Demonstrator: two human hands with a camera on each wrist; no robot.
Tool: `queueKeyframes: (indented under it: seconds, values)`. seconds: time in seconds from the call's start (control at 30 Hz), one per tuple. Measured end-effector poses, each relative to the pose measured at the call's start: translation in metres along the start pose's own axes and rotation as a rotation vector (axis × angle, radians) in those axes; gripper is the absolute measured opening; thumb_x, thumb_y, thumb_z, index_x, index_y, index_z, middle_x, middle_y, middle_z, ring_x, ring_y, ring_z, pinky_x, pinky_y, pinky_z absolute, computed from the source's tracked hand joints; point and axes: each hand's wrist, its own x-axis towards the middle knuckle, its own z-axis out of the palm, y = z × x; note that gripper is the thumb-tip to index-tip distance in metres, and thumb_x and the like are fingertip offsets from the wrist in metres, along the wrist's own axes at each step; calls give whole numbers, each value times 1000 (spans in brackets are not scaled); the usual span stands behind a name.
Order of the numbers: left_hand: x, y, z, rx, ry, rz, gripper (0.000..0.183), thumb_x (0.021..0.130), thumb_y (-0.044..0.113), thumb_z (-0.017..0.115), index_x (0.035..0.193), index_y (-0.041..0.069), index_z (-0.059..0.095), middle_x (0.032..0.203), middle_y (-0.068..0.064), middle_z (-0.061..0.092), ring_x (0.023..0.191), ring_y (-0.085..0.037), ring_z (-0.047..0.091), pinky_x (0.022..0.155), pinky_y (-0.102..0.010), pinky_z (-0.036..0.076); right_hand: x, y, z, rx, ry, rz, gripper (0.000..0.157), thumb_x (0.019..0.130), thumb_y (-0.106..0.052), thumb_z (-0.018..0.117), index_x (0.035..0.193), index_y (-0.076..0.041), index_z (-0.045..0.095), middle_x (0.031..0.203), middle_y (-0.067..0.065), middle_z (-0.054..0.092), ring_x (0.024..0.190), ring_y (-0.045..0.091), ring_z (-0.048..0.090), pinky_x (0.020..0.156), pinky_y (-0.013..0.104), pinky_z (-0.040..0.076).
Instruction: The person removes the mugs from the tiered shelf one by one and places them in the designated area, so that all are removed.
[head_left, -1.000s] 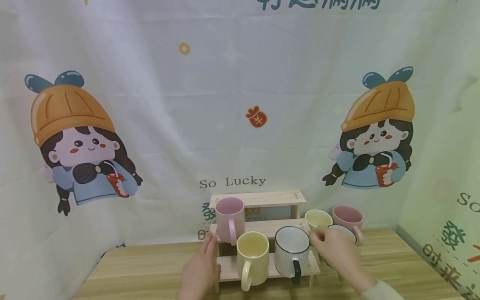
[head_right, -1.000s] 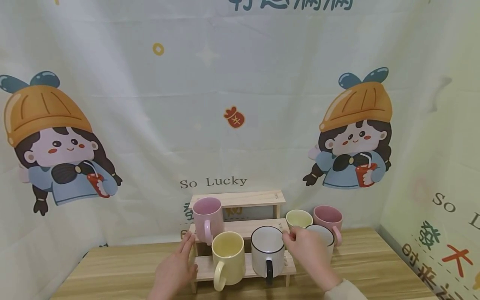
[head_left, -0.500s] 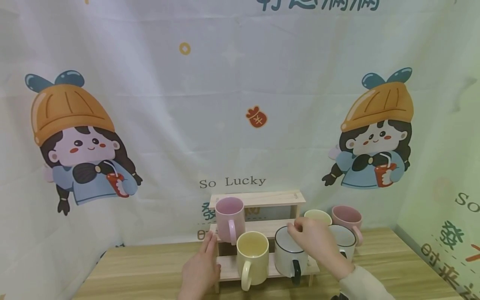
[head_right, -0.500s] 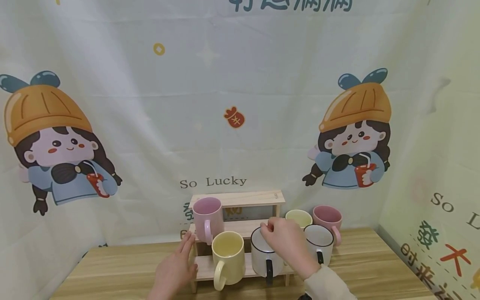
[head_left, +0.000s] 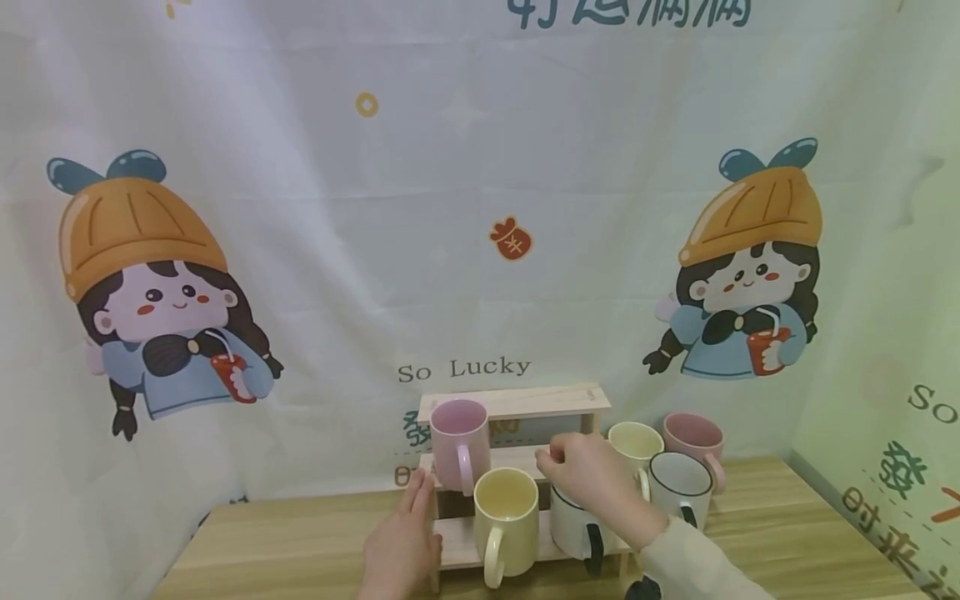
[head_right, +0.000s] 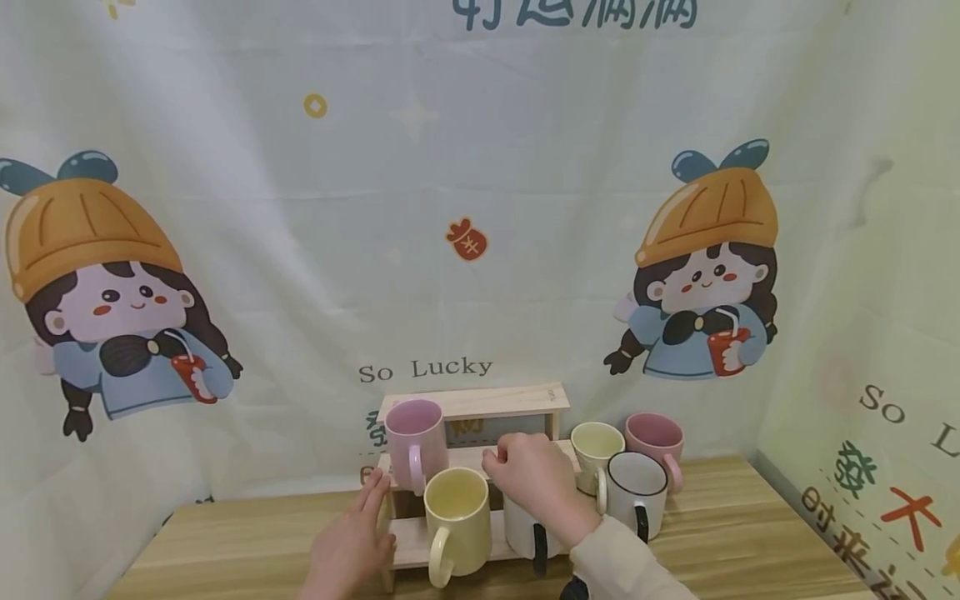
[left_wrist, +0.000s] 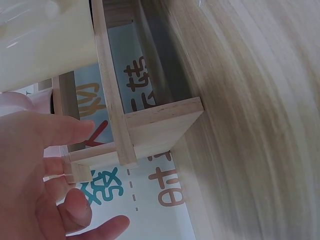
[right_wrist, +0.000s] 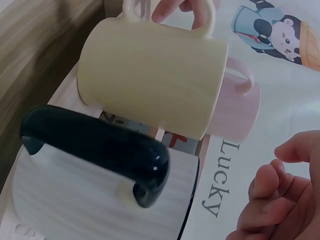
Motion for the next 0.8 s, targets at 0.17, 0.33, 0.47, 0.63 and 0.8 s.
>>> queueKeyframes:
  seconds: [0.17,0.33,0.47,0.63,0.8]
  values:
    - [-1,0,1,-11,-5,-1,75,75,20,73,143,10,43,152,-8,38,56,-19,54,41,-31,43,4,-8,2,-7,-11,-19,38,87,-26,59,54,-17,43,48,-7,37,44,8,37,40,21,27]
    - [-1,1,0,-21,-9,-10,75,75,19,73,143,10,43,152,-8,37,53,-19,51,41,-31,43,11,-18,4,24,-5,-53,41,87,-24,59,52,-17,39,46,-8,33,44,7,33,41,20,24]
    - [-1,1,1,-27,-2,-13,75,75,19,74,142,11,43,152,-8,37,52,-18,50,42,-31,42,16,-24,8,27,18,-85,42,86,-22,60,51,-17,37,46,-9,31,44,6,31,41,19,22]
    - [-1,1,1,-33,9,-8,75,73,18,74,142,10,44,151,-8,39,63,-23,60,45,-33,46,22,-30,14,17,3,-103,39,87,-24,61,52,-16,44,45,-9,35,43,6,33,41,18,24]
    - [-2,2,-1,-47,23,-1,75,73,17,75,141,9,45,150,-8,40,73,-26,64,48,-35,48,26,-37,21,3,-38,-104,38,87,-29,61,53,-16,50,45,-8,38,43,7,34,40,19,26]
